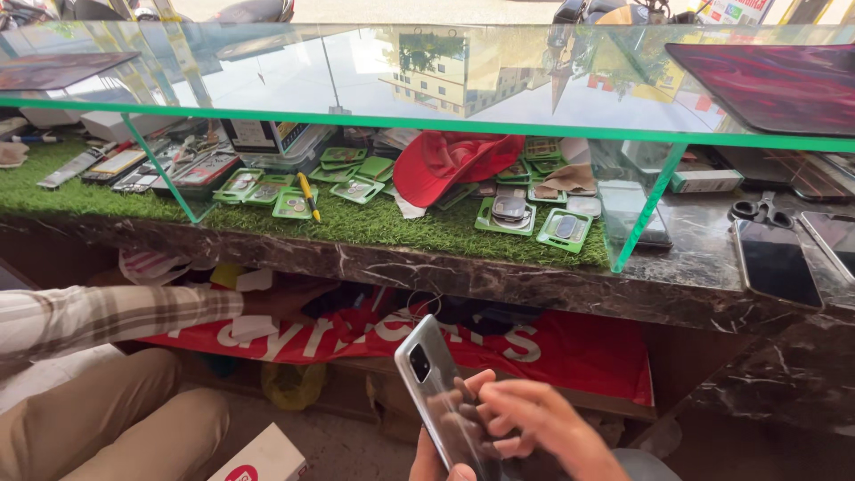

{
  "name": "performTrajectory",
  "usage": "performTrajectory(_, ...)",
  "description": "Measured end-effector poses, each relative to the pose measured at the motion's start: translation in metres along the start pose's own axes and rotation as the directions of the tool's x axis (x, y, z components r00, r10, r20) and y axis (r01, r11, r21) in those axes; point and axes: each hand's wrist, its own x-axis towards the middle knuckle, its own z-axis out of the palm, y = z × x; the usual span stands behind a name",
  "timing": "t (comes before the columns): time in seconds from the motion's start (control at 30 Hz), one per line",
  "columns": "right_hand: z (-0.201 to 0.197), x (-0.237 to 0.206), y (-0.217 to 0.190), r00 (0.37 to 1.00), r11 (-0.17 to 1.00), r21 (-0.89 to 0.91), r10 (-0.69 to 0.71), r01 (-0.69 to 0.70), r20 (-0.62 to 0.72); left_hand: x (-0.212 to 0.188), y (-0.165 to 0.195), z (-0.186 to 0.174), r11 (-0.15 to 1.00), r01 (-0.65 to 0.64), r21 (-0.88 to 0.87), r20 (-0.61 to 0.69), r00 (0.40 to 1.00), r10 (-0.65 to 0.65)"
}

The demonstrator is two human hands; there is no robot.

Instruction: The person picks up a silver smartphone from a glass display counter and inspects its back and sides. They then move to a workbench, place the phone down, and use a small metal tool to probe the top edge of the device.

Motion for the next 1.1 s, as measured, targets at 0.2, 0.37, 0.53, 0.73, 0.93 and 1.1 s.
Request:
performTrajectory(0.2, -0.020, -0.009, -0.080, 0.861, 0.895, -0.131, -0.447, 0.427, -0.244, -0.021, 0.001, -0.006, 0.984, 0.176, 0.024, 0.113, 0.978, -0.178)
performTrajectory(0.37, -0.023, -0.002, -0.112, 0.965, 0.915, 0.309, -0.258, 0.260, -0.047, -0.020, -0.008, 0.005, 0.940, 0.339, 0.029, 0.150, 0.929, -0.339)
performTrajectory(0.53, -0.024, 0.006, -0.111, 0.997, 0.836, 0.547, -0.073, 0.053, 0.014, -0.020, -0.014, 0.007, 0.916, 0.399, -0.040, 0.114, 0.913, -0.392)
performTrajectory(0.73, -0.030, 0.003, -0.094, 0.998, 0.806, 0.591, 0.057, -0.045, -0.002, -0.009, 0.010, 0.028, 0.821, 0.510, -0.256, 0.079, 0.858, -0.508)
performTrajectory(0.93, -0.049, 0.002, -0.074, 0.967, 0.806, 0.589, 0.098, 0.061, -0.234, 0.000, 0.047, 0.026, 0.839, 0.270, -0.473, 0.225, 0.957, -0.181)
performTrajectory(1.1, -0.045, -0.024, -0.039, 0.949, 0.671, 0.732, 0.294, -0.118, -0.116, -0.004, 0.047, 0.030, 0.989, -0.148, -0.018, 0.109, 0.983, 0.149)
